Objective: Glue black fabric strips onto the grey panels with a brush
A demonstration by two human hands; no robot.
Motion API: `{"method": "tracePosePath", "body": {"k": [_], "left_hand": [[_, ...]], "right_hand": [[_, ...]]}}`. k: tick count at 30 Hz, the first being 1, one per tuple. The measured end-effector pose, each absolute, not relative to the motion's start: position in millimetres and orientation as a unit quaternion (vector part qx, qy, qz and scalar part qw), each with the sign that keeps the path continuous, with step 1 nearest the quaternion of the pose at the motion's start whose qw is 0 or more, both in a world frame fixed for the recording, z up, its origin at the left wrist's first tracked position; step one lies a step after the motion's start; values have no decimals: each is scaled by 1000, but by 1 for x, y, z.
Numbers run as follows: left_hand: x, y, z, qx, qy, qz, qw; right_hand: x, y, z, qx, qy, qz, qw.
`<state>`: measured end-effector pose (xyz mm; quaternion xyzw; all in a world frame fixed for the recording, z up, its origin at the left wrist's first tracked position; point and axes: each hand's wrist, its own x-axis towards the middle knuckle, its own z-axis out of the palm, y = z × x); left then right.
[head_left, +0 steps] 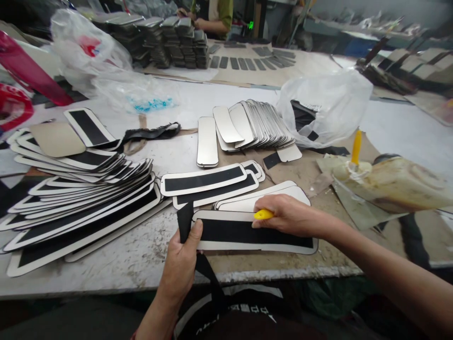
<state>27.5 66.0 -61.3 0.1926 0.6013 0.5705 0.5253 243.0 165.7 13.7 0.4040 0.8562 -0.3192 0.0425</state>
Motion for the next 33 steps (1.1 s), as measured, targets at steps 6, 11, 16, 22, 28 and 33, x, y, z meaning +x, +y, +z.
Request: {"method": "tracePosePath", "body": {"k": [6, 11, 16, 22, 28, 33], "left_hand": [[31, 66, -56, 192, 625, 568, 501], [32, 63, -57, 188, 624, 563, 508], [34, 60, -59, 193, 622, 557, 515], [38, 58, -61, 272, 604, 527, 532], [41, 57, -62, 272, 595, 525, 545], [42, 58, -63, 263, 604, 524, 540]], "right_hand": [[246, 160, 17, 384, 864, -324, 42], [246, 158, 23, 378, 869, -315, 59], [245, 156, 25, 388, 866, -306, 76], [234, 151, 18, 400, 857, -311, 93], [235, 151, 9, 360, 874, -311, 100], [235, 152, 11, 354, 872, -316, 122]]}}
